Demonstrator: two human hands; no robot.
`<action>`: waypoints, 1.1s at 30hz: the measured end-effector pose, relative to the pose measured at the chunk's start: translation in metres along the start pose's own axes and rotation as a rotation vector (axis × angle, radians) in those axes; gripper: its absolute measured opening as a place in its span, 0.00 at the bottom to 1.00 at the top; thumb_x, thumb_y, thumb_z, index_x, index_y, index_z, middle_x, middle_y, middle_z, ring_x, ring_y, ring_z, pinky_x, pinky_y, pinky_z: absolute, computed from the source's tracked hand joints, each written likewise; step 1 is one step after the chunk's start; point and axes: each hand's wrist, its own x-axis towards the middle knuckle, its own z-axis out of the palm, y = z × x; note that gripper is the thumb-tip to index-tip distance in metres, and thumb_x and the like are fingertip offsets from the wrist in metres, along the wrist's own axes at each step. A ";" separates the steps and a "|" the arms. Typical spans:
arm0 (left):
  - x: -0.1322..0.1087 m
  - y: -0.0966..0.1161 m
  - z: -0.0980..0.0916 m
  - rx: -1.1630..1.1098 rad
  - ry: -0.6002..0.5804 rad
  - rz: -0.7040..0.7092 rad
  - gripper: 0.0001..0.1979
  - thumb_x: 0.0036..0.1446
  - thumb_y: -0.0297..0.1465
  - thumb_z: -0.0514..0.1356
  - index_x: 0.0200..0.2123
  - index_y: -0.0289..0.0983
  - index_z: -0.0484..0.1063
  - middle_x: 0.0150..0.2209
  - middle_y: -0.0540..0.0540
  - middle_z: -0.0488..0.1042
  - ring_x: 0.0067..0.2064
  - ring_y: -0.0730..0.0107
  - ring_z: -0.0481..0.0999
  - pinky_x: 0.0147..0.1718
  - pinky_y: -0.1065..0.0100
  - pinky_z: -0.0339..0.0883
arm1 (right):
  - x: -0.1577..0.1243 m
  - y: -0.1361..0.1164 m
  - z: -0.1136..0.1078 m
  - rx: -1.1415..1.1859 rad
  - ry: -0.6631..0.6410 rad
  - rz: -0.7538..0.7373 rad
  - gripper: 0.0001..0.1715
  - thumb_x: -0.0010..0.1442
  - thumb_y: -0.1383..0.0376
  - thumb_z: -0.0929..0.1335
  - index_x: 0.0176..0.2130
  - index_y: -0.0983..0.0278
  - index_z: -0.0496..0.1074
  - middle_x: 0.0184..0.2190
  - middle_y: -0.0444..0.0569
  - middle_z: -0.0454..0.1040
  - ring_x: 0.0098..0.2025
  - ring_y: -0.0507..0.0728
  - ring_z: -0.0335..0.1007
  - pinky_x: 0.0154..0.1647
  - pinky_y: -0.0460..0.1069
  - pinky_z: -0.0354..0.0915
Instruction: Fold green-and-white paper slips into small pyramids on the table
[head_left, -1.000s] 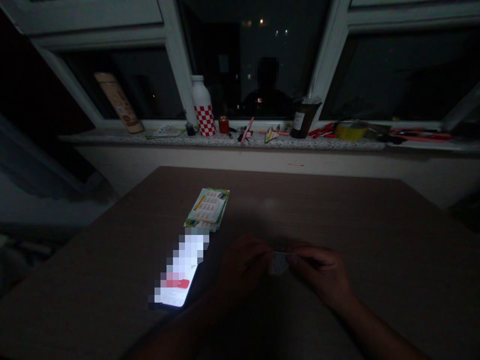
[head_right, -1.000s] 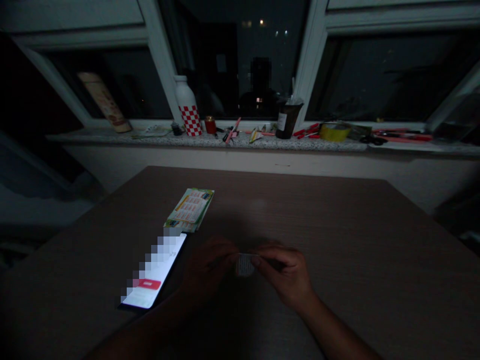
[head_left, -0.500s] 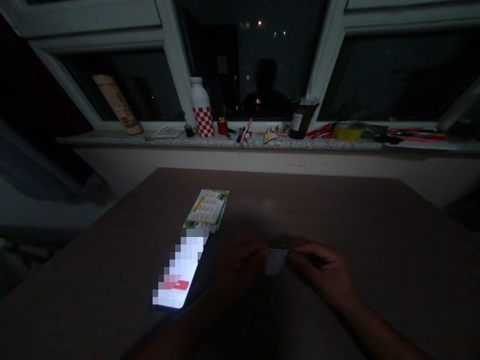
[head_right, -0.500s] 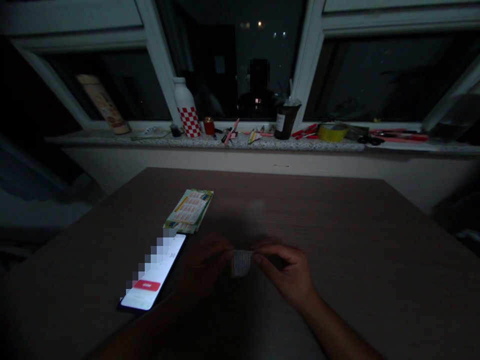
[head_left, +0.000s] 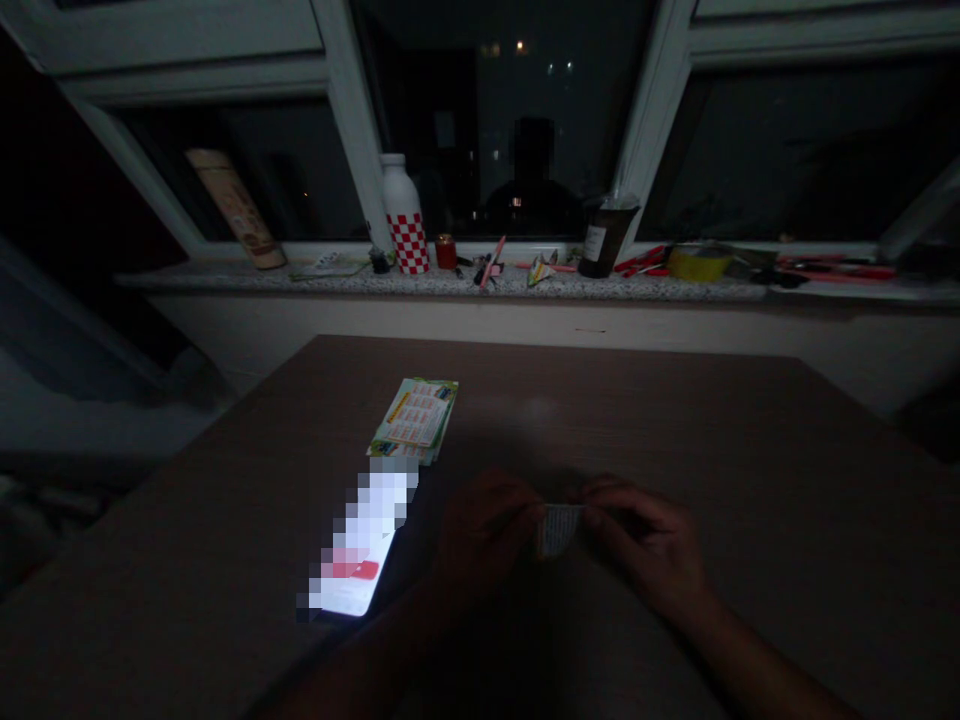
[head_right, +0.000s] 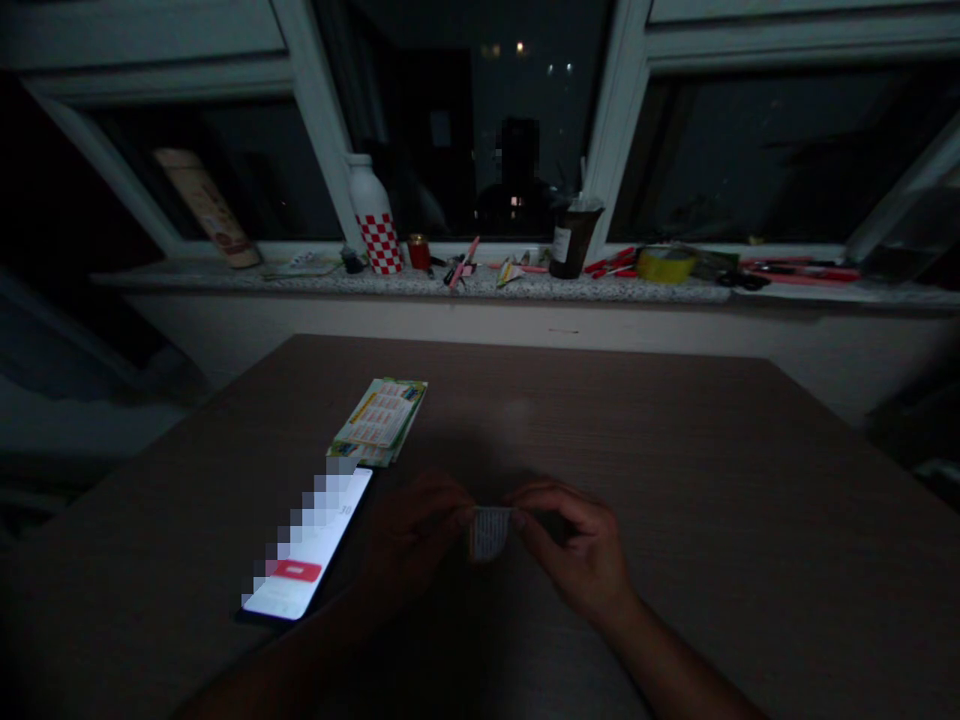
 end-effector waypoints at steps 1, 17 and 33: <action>0.000 0.000 0.000 -0.004 0.002 0.007 0.08 0.59 0.31 0.56 0.31 0.37 0.74 0.30 0.47 0.73 0.34 0.69 0.71 0.34 0.69 0.64 | 0.000 0.000 0.000 0.000 0.005 -0.001 0.07 0.56 0.71 0.69 0.34 0.59 0.75 0.34 0.46 0.78 0.37 0.54 0.74 0.38 0.48 0.69; -0.001 0.002 -0.003 0.007 0.006 -0.062 0.08 0.59 0.31 0.56 0.30 0.36 0.74 0.30 0.47 0.72 0.34 0.69 0.71 0.34 0.70 0.63 | 0.003 0.000 0.004 -0.052 -0.025 -0.024 0.07 0.56 0.71 0.69 0.35 0.60 0.75 0.33 0.47 0.78 0.36 0.55 0.75 0.37 0.48 0.70; 0.001 0.000 -0.002 -0.064 0.088 -0.246 0.07 0.57 0.32 0.58 0.29 0.36 0.74 0.29 0.48 0.72 0.32 0.70 0.71 0.32 0.71 0.63 | 0.001 0.007 0.008 -0.037 -0.029 0.043 0.07 0.56 0.70 0.69 0.37 0.59 0.75 0.34 0.47 0.76 0.37 0.54 0.73 0.38 0.49 0.69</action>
